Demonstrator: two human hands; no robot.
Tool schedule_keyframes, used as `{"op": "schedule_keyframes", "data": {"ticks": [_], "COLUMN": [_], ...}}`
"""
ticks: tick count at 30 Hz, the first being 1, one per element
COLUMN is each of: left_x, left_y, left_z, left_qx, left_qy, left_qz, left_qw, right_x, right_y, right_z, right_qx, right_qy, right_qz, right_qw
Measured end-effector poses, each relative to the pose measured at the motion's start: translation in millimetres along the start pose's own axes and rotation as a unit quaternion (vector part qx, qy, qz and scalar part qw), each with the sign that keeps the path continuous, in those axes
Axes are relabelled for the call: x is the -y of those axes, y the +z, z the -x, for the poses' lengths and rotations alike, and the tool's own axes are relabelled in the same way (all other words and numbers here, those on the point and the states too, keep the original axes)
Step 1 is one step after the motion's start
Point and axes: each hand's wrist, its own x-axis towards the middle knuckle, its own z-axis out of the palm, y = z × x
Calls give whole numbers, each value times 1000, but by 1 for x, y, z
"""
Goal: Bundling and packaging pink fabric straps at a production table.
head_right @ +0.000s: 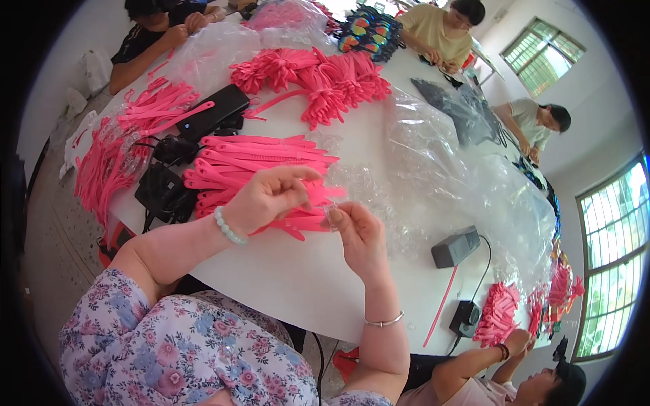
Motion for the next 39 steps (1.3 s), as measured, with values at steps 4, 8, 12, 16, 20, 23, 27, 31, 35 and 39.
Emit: {"op": "schedule_keyframes", "data": {"ticks": [4, 8, 12, 16, 20, 23, 27, 31, 35, 39], "left_x": [-17, -7, -6, -8, -4, -1, -8, -9, -14, -14], "left_y": [3, 4, 1, 2, 0, 0, 2, 4, 1, 0], "left_z": [0, -1, 0, 3, 3, 4, 5, 3, 3, 4], "left_qx": [-39, -37, 15, 13, 8, 12, 35, 29, 56, 89], "left_qy": [-55, -65, -96, -111, -60, -24, 83, 189, 128, -30], "left_qz": [2, 51, -14, -19, -93, -132, -289, -349, -311, -105], "left_qw": [998, 996, 995, 994, 994, 991, 953, 917, 940, 990], "right_x": [-4, -3, 3, 7, 10, 6, 5, 6, 9, 18], "right_y": [-6, -7, -9, -13, -14, -13, -10, -6, -4, -6], "right_z": [-4, -5, -1, 1, 2, 1, 1, 1, 1, 5], "right_qx": [-43, -41, -22, -27, -15, -20, -17, 13, 65, 77], "right_qy": [-2, 1, -4, 3, -14, 6, 8, 7, 3, 39], "right_qz": [-31, -59, -32, -54, -68, -38, -50, -47, -18, -43], "right_qw": [999, 997, 999, 998, 997, 999, 999, 999, 998, 995]}}
